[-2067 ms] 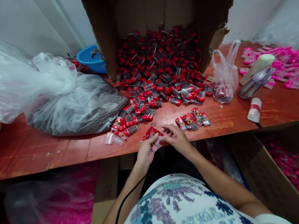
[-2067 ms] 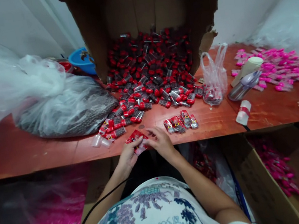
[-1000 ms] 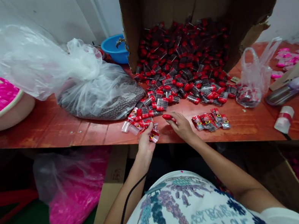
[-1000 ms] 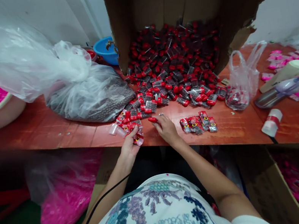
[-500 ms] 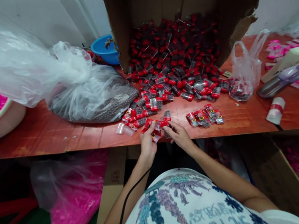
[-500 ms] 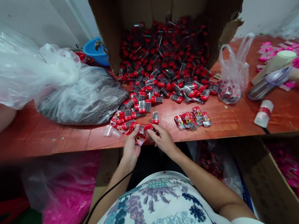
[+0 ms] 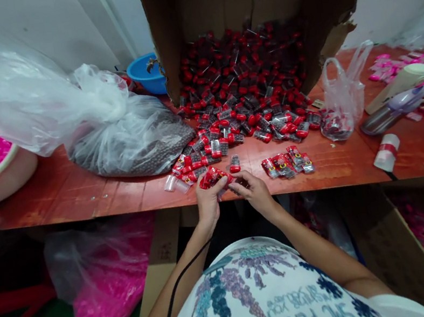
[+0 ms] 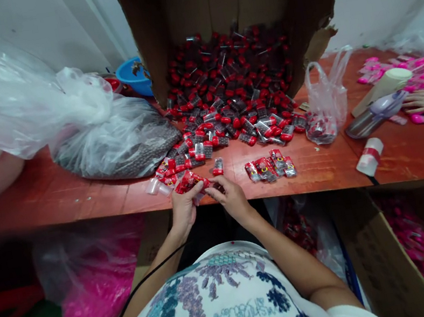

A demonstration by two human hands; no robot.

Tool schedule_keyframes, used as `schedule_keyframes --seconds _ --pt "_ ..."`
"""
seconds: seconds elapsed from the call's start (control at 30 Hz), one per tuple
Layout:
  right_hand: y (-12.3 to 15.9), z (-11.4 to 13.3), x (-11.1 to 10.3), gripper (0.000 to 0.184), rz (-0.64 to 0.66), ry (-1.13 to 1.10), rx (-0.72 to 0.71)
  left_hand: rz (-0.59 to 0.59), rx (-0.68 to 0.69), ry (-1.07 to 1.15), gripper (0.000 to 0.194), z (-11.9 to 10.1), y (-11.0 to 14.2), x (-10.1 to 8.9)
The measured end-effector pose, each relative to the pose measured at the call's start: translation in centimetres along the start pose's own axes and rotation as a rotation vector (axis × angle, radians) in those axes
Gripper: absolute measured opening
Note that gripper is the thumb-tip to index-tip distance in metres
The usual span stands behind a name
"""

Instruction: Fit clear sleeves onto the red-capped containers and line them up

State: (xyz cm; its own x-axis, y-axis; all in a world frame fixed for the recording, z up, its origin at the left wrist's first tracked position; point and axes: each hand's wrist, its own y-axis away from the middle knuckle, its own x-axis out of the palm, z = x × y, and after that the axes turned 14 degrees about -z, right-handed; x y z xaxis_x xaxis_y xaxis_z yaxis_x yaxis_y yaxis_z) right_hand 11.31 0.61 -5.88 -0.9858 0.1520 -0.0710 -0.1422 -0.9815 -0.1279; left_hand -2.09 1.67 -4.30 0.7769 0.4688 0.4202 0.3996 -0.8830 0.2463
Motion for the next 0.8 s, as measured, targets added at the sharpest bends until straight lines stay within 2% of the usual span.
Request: schedule_keyframes --seconds 0.13,0.27,0.33,0.4,0.5,0.57,0.7,0.8 --pt "0.0 0.1 -0.4 0.030 -0.014 -0.015 -0.002 0.052 -0.023 -0.046 0.033 -0.5 0.2 0.0" --pt "-0.2 0.6 -0.8 0.028 -0.014 0.081 -0.172 0.034 -0.046 -0.028 0.030 -0.9 0.4 0.2" --pt "-0.2 0.9 -0.9 0.028 -0.014 0.113 -0.214 0.035 -0.040 -0.025 0.030 -1.1 0.5 0.3" --pt "-0.2 1.2 -0.9 0.027 -0.032 0.089 -0.158 0.050 -0.036 -0.040 0.031 -1.3 0.8 0.5" --pt "-0.1 1.3 -0.8 0.031 -0.045 0.004 0.027 0.091 -0.031 -0.067 0.031 -1.4 1.0 0.7" --pt "0.1 1.2 -0.8 0.030 -0.049 -0.009 0.057 0.113 -0.026 -0.073 0.029 -1.4 1.0 0.7" --pt "0.3 1.3 -1.1 0.034 0.000 0.059 -0.138 0.060 0.015 -0.054 0.027 -1.1 0.4 0.6" --pt "0.3 1.4 -1.3 0.042 0.033 0.042 -0.140 0.044 0.018 -0.054 0.028 -1.0 0.0 0.2"
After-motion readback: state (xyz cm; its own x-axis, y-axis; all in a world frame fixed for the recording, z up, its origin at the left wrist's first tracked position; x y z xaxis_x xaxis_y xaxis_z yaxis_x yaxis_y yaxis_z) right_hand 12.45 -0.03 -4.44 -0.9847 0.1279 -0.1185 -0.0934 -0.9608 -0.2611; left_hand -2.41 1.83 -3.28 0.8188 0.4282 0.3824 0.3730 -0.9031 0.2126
